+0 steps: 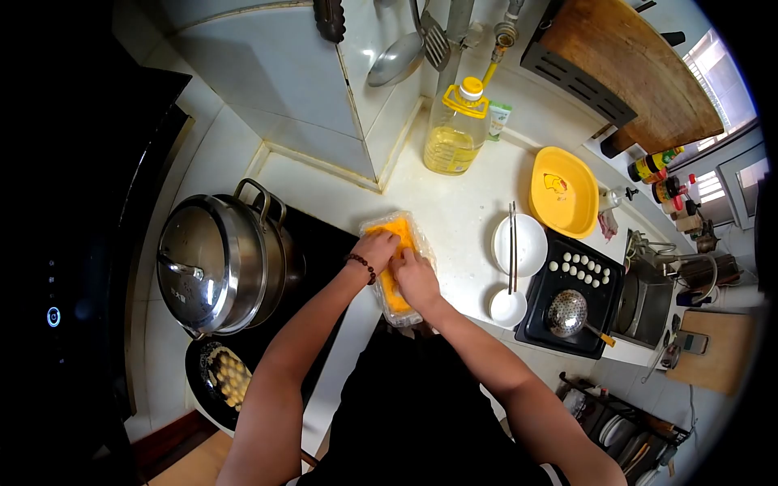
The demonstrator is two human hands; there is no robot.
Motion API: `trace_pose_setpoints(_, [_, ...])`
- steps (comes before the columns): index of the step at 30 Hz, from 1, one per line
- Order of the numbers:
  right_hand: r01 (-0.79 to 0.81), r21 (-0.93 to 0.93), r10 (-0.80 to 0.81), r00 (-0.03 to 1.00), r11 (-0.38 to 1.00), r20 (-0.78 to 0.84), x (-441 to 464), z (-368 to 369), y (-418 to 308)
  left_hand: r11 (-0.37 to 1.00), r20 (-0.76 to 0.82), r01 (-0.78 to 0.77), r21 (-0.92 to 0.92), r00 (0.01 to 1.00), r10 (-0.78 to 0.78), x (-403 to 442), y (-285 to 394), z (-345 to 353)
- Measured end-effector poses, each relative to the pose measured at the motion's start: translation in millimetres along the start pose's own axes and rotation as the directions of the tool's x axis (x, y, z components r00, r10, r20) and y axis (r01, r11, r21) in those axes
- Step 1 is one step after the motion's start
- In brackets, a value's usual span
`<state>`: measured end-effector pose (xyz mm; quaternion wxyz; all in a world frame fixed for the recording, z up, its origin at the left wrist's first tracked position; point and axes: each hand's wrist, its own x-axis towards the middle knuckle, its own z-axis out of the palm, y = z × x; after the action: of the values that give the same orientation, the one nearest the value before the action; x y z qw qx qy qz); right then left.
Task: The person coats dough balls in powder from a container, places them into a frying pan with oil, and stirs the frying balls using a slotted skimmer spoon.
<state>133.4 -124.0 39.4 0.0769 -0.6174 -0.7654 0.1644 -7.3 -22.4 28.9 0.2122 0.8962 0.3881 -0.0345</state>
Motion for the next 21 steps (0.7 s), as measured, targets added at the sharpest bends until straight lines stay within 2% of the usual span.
trace_pose_setpoints(1, [0.000,0.000,0.000,1.000,1.000,0.001,-0.1,1.9,1.8,1.000,0.001,0.001,-0.001,1.000,-0.001,-0.4,-0.3,1.9])
trace_pose_setpoints(3, [0.085,-0.087,-0.097,0.985,0.993,-0.144,1.1,5.9,4.0,0.990,-0.177,-0.059,0.129,0.981,0.081,-0.5,-3.7,8.7])
trace_pose_setpoints(4, [0.085,-0.087,-0.097,0.985,0.993,-0.145,-1.5,7.0,2.7,0.990,-0.178,-0.059,0.130,0.981,0.082,-0.6,-5.8,13.2])
trace_pose_setpoints(6, [0.099,-0.145,-0.093,0.995,0.985,0.046,-7.3,3.3,-3.7,0.991,-0.034,-0.077,0.107,0.996,0.081,-2.1,-8.8,16.0])
trace_pose_setpoints(7, [0.101,-0.145,-0.095,0.994,0.984,0.046,-7.9,-2.0,-5.4,0.991,-0.036,-0.074,0.108,0.996,0.079,-2.5,-10.3,14.5])
trace_pose_setpoints(9, [0.055,-0.084,-0.042,0.989,0.995,0.145,-11.4,-12.7,-7.3,0.986,0.103,-0.132,0.101,0.987,0.121,-3.2,-12.0,9.5])
trace_pose_setpoints(13, [0.099,-0.115,-0.096,0.995,0.988,0.037,-7.0,1.0,3.6,0.964,0.069,-0.119,0.236,0.992,0.106,0.1,-6.3,-0.9])
trace_pose_setpoints(15, [0.113,-0.155,-0.100,0.991,0.981,0.088,-1.1,2.7,4.3,0.966,0.005,-0.015,0.259,1.000,0.014,1.2,-5.1,-3.6])
trace_pose_setpoints(16, [0.114,-0.154,-0.101,0.991,0.982,0.087,2.7,1.4,5.2,0.965,0.005,-0.014,0.261,1.000,0.013,2.8,-7.6,1.1])
trace_pose_setpoints(18, [0.066,-0.207,-0.018,0.974,0.976,0.226,13.8,-3.1,10.5,0.957,-0.065,0.078,0.281,0.996,-0.062,9.1,-14.0,14.2])
trace_pose_setpoints(19, [0.066,-0.207,-0.018,0.974,0.976,0.227,17.7,-11.4,12.2,0.957,-0.064,0.077,0.281,0.996,-0.062,8.5,-14.5,11.3])
trace_pose_setpoints(21, [0.078,-0.307,-0.043,0.992,0.949,0.119,22.6,-26.4,16.6,0.988,-0.038,-0.015,0.155,0.999,0.021,4.4,-16.1,2.3])
